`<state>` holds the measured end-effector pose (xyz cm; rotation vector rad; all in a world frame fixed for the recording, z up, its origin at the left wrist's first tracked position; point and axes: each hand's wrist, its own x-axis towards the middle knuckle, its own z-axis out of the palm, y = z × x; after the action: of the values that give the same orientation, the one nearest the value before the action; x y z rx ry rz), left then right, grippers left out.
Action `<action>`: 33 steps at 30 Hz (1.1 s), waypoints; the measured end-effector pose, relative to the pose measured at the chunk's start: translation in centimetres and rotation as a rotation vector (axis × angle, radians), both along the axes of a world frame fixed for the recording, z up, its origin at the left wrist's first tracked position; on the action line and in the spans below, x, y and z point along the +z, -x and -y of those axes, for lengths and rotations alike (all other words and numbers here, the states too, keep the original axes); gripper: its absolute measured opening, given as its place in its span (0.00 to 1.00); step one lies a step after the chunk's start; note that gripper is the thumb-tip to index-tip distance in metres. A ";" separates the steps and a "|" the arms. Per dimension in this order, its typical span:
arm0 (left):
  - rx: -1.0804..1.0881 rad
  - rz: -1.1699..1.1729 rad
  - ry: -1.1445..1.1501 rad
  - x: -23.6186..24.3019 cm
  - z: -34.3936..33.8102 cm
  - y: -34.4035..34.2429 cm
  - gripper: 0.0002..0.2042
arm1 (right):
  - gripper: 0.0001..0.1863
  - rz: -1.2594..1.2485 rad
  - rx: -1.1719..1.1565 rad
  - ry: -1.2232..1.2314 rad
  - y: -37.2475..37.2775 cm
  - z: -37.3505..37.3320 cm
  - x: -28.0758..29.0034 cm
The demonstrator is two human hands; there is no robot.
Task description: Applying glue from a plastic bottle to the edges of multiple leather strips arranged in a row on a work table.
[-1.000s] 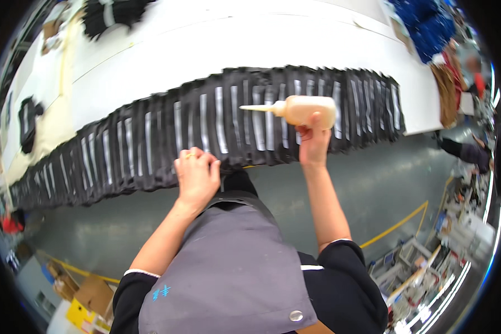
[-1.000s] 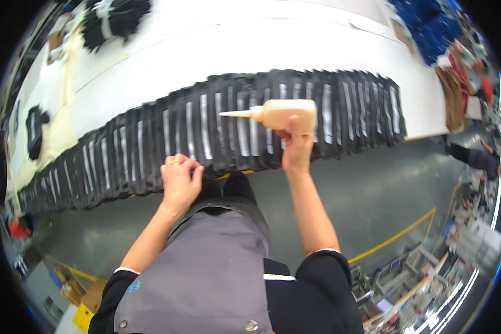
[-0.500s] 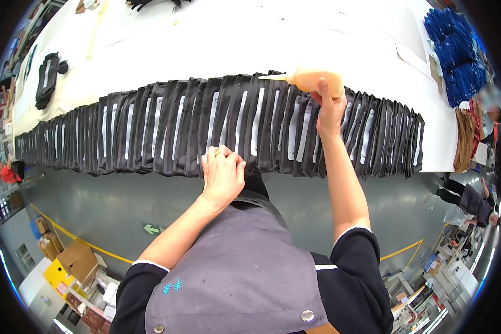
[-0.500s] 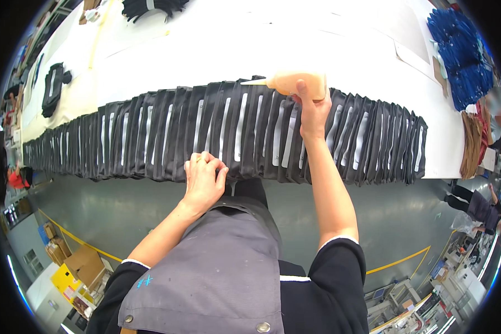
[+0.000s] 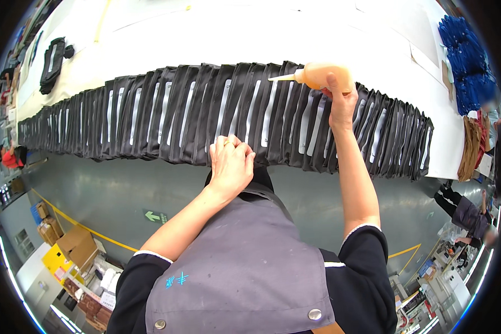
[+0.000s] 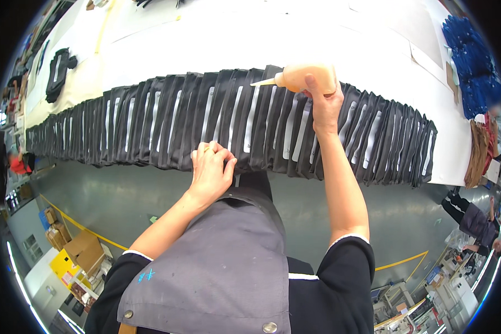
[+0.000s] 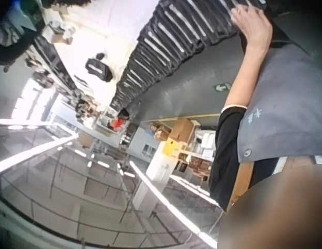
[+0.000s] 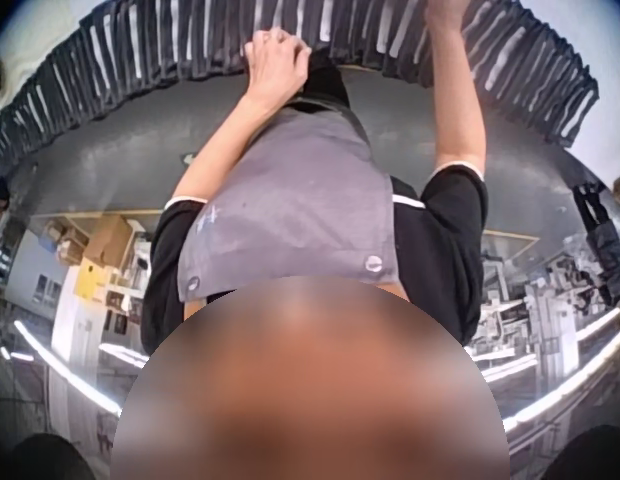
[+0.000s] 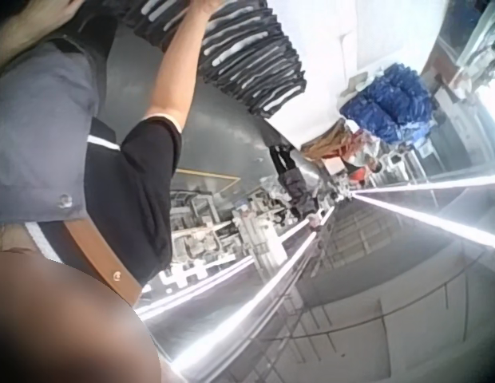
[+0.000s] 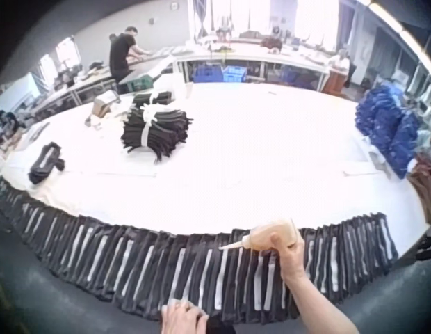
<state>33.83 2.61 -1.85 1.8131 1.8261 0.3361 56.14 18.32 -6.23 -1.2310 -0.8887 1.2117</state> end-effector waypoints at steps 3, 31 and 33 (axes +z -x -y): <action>-0.006 -0.004 -0.004 0.0 0.0 0.0 0.04 | 0.23 0.039 0.030 0.008 -0.3 0.7 0.1; 0.040 -0.049 -0.147 0.8 -0.2 0.3 0.03 | 0.30 -0.017 0.271 0.219 -2.4 10.2 1.7; 0.009 -0.027 -0.220 1.3 -0.4 0.1 0.03 | 0.27 -0.290 0.038 0.269 -3.2 10.7 2.0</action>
<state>33.68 2.97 -0.55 1.9644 1.8783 0.5368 59.34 7.60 -4.25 -1.2118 -0.5498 1.5325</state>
